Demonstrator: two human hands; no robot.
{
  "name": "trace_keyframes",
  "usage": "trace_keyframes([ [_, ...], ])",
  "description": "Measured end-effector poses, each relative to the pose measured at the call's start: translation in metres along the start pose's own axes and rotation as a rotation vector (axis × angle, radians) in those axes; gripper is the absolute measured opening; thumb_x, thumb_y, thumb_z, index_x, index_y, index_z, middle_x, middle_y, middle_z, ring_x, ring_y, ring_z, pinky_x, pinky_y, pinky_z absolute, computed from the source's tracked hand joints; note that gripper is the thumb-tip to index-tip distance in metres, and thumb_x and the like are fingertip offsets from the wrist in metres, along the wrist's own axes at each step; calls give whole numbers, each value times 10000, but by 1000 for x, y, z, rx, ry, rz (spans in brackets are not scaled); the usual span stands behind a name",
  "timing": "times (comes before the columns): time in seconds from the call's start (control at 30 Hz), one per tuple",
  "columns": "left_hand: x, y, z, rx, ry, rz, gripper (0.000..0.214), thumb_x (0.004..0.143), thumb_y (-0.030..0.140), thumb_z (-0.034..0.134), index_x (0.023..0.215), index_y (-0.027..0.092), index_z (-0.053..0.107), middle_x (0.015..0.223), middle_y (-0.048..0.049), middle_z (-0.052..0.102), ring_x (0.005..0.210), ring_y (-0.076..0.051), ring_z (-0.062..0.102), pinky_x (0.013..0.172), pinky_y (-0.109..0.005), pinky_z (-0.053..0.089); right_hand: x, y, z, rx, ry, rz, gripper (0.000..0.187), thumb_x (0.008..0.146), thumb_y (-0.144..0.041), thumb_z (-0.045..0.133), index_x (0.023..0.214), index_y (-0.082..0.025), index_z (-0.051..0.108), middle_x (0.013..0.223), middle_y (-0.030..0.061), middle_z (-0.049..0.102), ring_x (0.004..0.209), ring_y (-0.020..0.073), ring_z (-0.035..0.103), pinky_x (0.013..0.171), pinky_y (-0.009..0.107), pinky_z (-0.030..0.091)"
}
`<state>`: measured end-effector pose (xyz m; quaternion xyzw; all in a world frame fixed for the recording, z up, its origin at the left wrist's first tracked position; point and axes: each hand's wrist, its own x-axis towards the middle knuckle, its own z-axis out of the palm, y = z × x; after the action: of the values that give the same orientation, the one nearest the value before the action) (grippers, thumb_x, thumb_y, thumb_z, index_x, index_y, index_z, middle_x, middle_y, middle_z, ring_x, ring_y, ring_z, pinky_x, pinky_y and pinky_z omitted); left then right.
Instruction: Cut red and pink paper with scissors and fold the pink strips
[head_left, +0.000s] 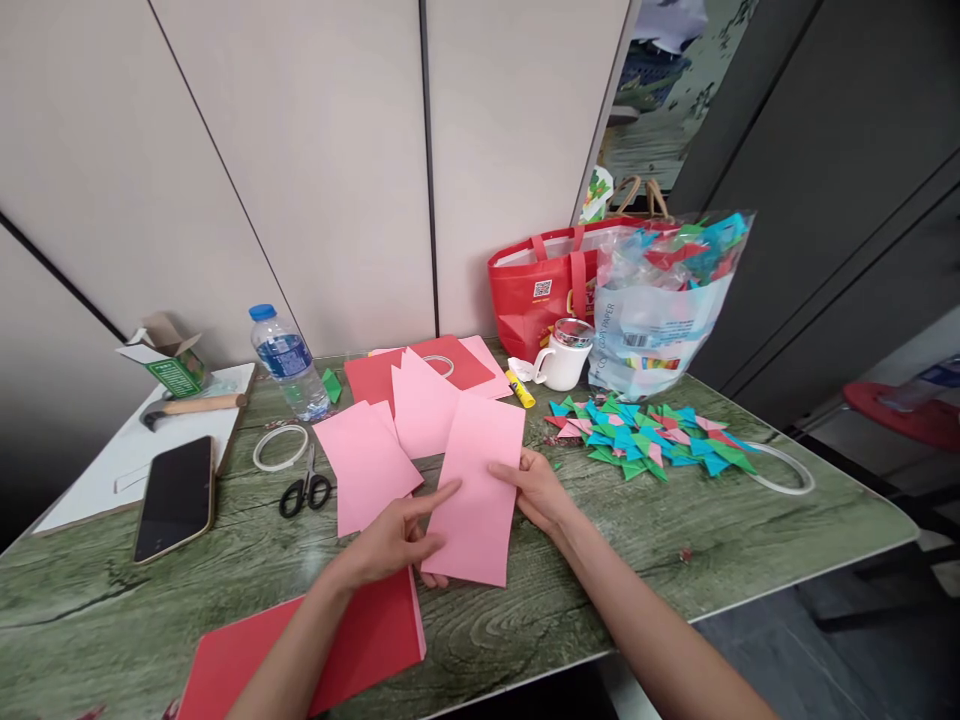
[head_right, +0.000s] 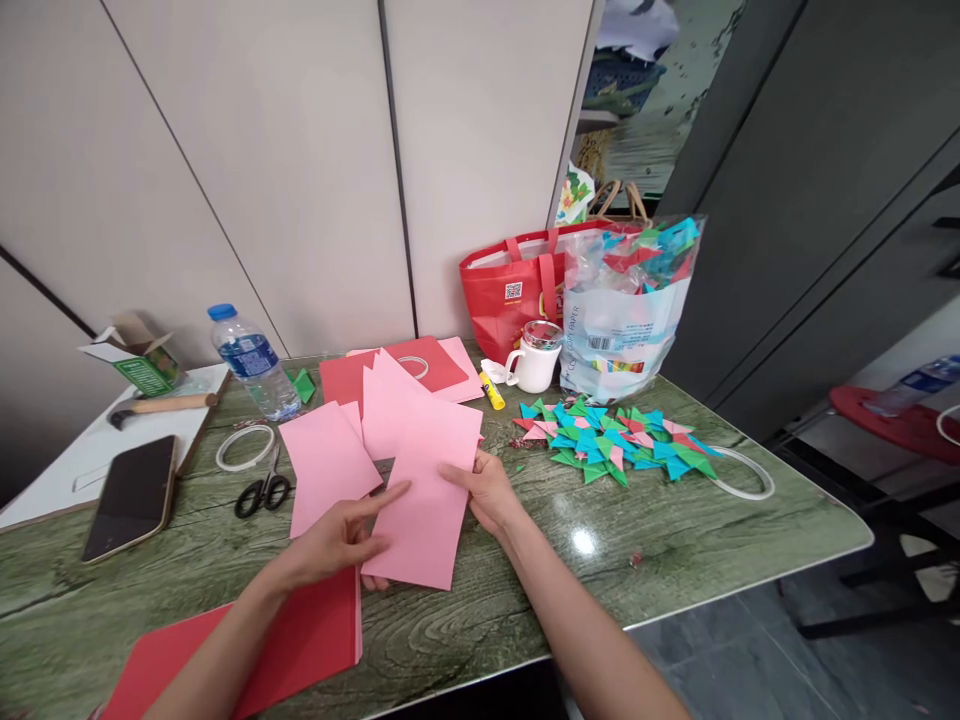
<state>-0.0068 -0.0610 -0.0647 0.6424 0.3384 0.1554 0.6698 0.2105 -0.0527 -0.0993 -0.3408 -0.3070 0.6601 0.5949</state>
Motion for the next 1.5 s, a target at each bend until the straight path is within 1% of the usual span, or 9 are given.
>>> trace_keyframes([
  [0.1, 0, 1, 2, -4, -26, -7, 658, 783, 302, 588, 1319, 449, 235, 1469, -60, 217, 666, -181, 692, 582, -363, 570, 2, 1, -2, 28, 91, -58, 324, 515, -220, 811, 802, -152, 677, 757, 32, 721, 635, 157, 648, 644, 277, 515],
  [0.17, 0, 4, 3, -1, -16, -20, 642, 780, 300, 590, 1310, 455, 262, 1492, -53, 141, 661, -175, 691, 580, -361, 569, 3, 0, -3, 47, 104, -66, 309, 530, -238, 806, 799, -151, 681, 767, 37, 724, 628, 154, 648, 640, 275, 517],
  [0.37, -1, 10, 2, -13, -14, -46, 637, 768, 289, 605, 1296, 454, 290, 1443, -42, 281, 647, -165, 686, 562, -353, 562, 5, -3, -1, 82, 131, -71, 269, 603, -340, 764, 783, -158, 682, 749, 37, 723, 596, 150, 641, 570, 253, 512],
  [0.5, -2, 12, 3, -26, -17, -48, 650, 774, 272, 600, 1324, 400, 279, 1186, -34, 567, 653, -179, 684, 590, -368, 561, 6, -5, 0, 119, 146, -89, 261, 617, -363, 754, 770, -165, 684, 753, 32, 723, 637, 149, 647, 600, 244, 514],
  [0.57, -3, 12, 3, -30, -10, -54, 653, 774, 270, 600, 1332, 385, 282, 1075, -19, 619, 645, -178, 680, 602, -375, 562, 5, -6, 1, 138, 146, -86, 249, 620, -352, 753, 773, -168, 685, 763, 28, 723, 643, 145, 646, 605, 237, 514],
  [0.83, -5, 11, 4, 22, -49, -65, 698, 796, 298, 579, 1383, 300, 201, 849, -13, 682, 648, -196, 684, 612, -361, 554, 3, -10, -2, 103, 191, -154, 208, 605, -311, 769, 725, -164, 685, 626, -1, 695, 495, 101, 586, 486, 195, 479],
  [1.17, -5, 8, 3, 18, -67, -59, 712, 805, 297, 567, 1393, 299, 165, 809, -5, 690, 663, -192, 683, 623, -356, 550, 6, -10, -5, 101, 179, -168, 196, 609, -313, 761, 714, -173, 674, 655, 2, 691, 549, 111, 590, 527, 208, 475],
  [1.33, -7, 9, 3, 45, -23, -55, 661, 792, 288, 578, 1370, 325, 259, 710, 48, 610, 530, -125, 623, 565, -310, 541, 6, -9, -6, 106, 202, -148, 185, 617, -304, 750, 725, -174, 673, 708, 12, 704, 575, 125, 607, 555, 231, 481],
  [1.5, -9, 9, 3, 52, -44, -55, 654, 782, 305, 583, 1365, 320, 286, 619, 73, 513, 439, -96, 554, 477, -250, 494, 9, -9, -11, 134, 327, -208, 138, 609, -269, 735, 666, -176, 650, 615, -2, 671, 523, 123, 581, 499, 231, 459],
])
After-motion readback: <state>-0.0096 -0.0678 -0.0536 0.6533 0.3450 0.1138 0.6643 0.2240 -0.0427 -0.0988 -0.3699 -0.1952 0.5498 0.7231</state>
